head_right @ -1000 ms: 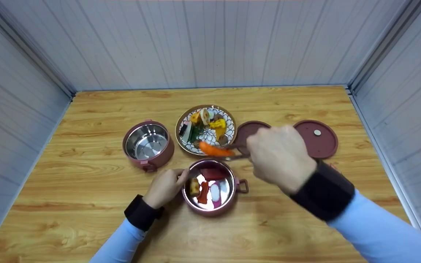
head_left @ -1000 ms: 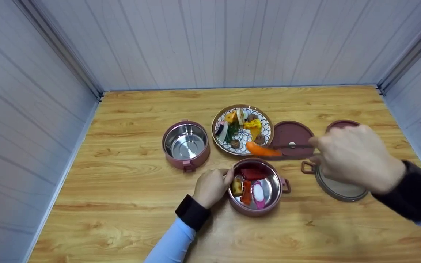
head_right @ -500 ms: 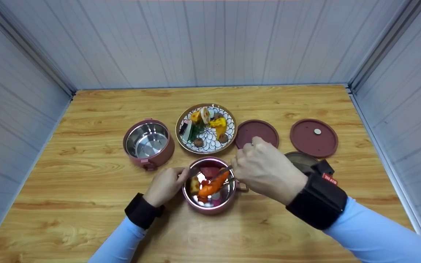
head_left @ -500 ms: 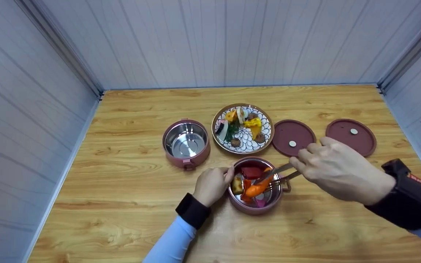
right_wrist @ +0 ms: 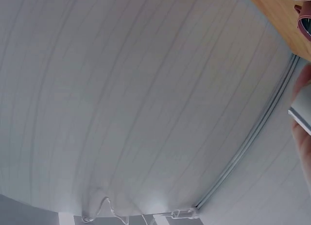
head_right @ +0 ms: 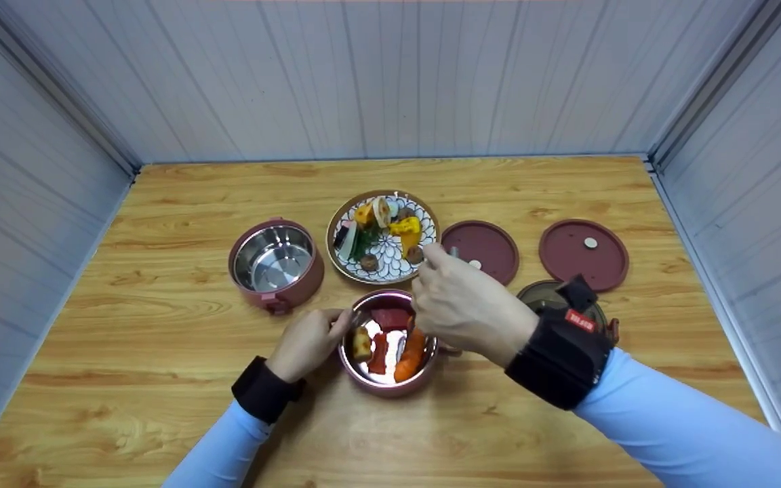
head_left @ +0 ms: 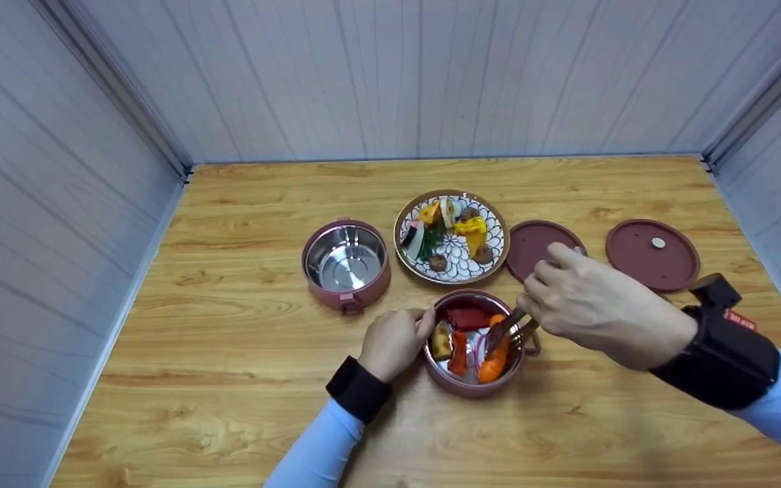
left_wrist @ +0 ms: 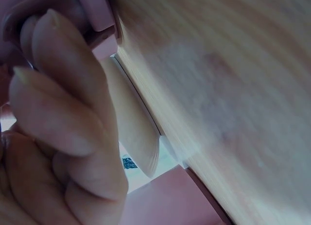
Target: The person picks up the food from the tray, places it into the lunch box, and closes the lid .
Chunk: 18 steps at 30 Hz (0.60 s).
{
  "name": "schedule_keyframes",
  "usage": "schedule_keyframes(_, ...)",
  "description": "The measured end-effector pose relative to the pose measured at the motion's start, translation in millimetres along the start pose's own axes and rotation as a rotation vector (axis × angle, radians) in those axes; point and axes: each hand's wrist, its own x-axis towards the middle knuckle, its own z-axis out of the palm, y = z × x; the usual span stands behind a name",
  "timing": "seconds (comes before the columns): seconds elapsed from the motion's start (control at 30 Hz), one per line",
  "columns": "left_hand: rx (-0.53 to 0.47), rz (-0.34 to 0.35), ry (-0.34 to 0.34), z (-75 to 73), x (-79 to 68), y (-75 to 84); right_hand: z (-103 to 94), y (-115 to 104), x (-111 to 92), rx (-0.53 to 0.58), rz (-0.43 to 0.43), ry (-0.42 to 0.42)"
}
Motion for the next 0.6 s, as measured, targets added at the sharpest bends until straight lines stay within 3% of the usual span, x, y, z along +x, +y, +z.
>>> schedule_keyframes(0.27, -0.003, 0.000, -0.007, -0.6, -0.3, -0.5, 1.2, 1, 19, -0.085, 0.004, 0.131)
schedule_keyframes(0.6, 0.002, -0.003, -0.016, 0.7, 0.3, -1.5, 1.7, -6, 31, -0.155, 0.021, 0.029)
